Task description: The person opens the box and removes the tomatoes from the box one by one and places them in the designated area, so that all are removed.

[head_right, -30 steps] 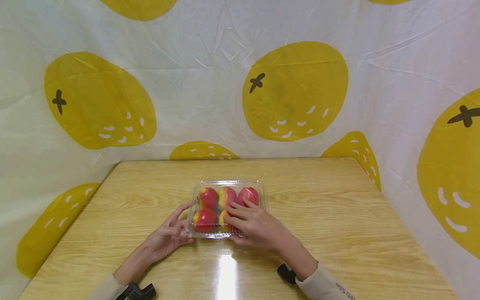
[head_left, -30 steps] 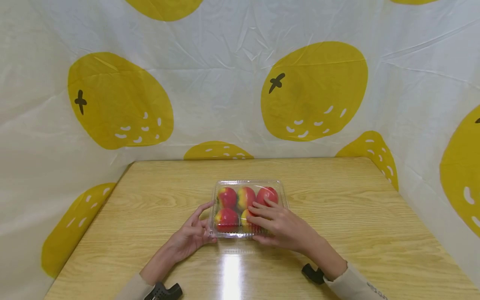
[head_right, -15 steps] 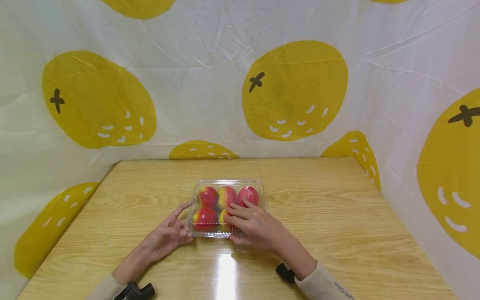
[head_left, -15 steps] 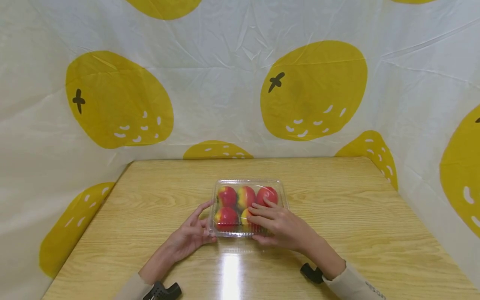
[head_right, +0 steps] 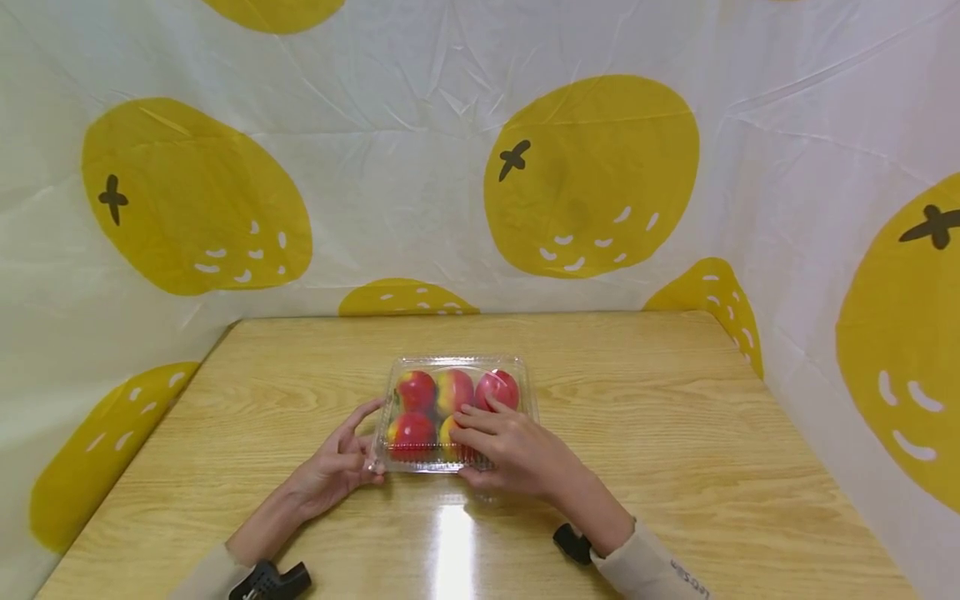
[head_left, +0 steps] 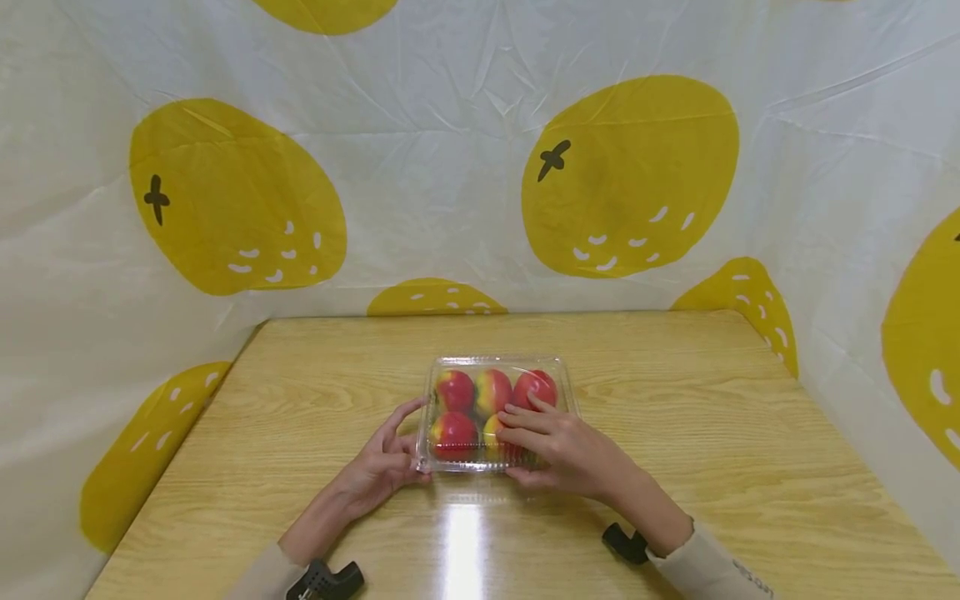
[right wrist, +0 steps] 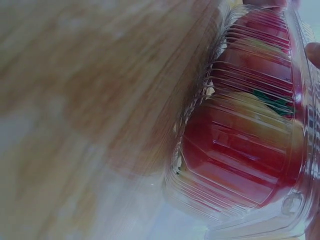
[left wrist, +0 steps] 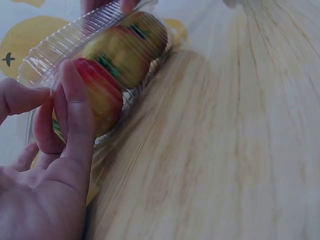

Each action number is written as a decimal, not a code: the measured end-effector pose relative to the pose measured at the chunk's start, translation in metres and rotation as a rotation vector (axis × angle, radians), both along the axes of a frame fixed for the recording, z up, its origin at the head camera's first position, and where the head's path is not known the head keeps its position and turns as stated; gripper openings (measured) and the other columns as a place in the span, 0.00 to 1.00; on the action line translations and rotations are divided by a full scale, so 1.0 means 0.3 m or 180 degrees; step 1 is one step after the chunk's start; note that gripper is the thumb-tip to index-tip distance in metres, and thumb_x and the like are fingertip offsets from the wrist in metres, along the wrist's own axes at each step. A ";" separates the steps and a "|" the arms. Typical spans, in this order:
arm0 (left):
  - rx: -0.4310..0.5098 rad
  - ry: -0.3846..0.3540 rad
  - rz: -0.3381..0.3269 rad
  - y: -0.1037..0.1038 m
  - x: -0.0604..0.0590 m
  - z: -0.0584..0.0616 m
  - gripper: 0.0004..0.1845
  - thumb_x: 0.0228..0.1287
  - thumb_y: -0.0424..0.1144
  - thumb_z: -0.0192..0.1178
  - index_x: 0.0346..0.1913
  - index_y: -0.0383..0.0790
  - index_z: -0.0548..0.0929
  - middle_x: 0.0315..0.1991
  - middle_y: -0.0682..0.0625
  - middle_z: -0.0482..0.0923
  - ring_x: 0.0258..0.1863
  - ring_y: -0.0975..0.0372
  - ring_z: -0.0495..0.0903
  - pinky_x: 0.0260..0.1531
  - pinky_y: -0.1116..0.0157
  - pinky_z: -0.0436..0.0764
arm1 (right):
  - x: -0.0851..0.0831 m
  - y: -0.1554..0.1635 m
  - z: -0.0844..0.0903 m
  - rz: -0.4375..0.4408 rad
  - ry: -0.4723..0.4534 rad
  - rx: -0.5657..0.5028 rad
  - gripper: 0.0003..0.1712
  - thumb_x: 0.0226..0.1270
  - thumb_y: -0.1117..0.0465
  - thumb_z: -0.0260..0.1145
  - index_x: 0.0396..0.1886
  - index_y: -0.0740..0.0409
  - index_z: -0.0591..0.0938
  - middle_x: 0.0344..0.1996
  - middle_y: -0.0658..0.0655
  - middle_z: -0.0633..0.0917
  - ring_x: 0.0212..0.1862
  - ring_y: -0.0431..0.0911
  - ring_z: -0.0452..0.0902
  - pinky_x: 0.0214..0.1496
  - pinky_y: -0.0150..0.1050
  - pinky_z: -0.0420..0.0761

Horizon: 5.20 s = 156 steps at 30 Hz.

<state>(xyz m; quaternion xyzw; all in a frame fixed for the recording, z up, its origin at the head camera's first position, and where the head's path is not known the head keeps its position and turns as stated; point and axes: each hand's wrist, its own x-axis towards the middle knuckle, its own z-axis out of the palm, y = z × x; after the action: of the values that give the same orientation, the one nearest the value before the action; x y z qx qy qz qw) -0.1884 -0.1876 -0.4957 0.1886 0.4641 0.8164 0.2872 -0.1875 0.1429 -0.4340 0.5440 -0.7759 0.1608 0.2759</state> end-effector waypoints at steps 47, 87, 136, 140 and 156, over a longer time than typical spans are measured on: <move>-0.0263 0.0289 0.0077 -0.007 -0.007 0.004 0.50 0.60 0.18 0.51 0.82 0.52 0.46 0.36 0.52 0.80 0.36 0.63 0.84 0.45 0.59 0.87 | -0.006 0.001 0.010 -0.0024 -0.0116 -0.0004 0.31 0.47 0.55 0.85 0.52 0.61 0.89 0.52 0.58 0.90 0.58 0.52 0.87 0.60 0.59 0.82; -0.0295 -0.0107 0.0075 -0.002 -0.011 0.014 0.47 0.67 0.24 0.53 0.83 0.52 0.44 0.47 0.48 0.84 0.39 0.60 0.86 0.53 0.55 0.84 | 0.002 0.009 0.037 -0.0155 -0.0062 0.0229 0.33 0.51 0.53 0.83 0.59 0.53 0.86 0.58 0.56 0.87 0.62 0.50 0.83 0.64 0.53 0.82; -0.0229 0.0040 0.0018 -0.002 -0.001 0.006 0.49 0.66 0.23 0.55 0.83 0.53 0.44 0.36 0.54 0.82 0.37 0.61 0.85 0.49 0.59 0.86 | 0.022 0.064 0.080 -0.0597 -0.0663 0.0692 0.45 0.45 0.59 0.80 0.69 0.44 0.78 0.68 0.55 0.80 0.71 0.52 0.74 0.74 0.77 0.56; -0.0231 0.0047 0.0020 0.000 -0.001 0.008 0.49 0.66 0.23 0.55 0.83 0.53 0.43 0.35 0.54 0.81 0.37 0.61 0.85 0.49 0.59 0.86 | 0.023 0.062 0.082 -0.0582 -0.0636 0.0727 0.46 0.45 0.62 0.77 0.70 0.44 0.78 0.69 0.55 0.79 0.70 0.53 0.75 0.71 0.78 0.59; -0.0283 0.0034 0.0022 0.005 0.000 0.005 0.50 0.66 0.24 0.56 0.83 0.54 0.42 0.38 0.53 0.82 0.38 0.60 0.85 0.49 0.57 0.86 | 0.032 0.059 0.072 -0.0662 -0.0710 0.0898 0.50 0.44 0.65 0.75 0.73 0.43 0.75 0.74 0.56 0.75 0.74 0.61 0.71 0.72 0.78 0.58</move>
<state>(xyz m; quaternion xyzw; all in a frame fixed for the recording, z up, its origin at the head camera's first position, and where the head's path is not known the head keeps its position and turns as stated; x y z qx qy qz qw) -0.1883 -0.1862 -0.4941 0.1783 0.5021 0.7950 0.2901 -0.1780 0.1607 -0.4122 0.4731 -0.8685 0.0804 0.1245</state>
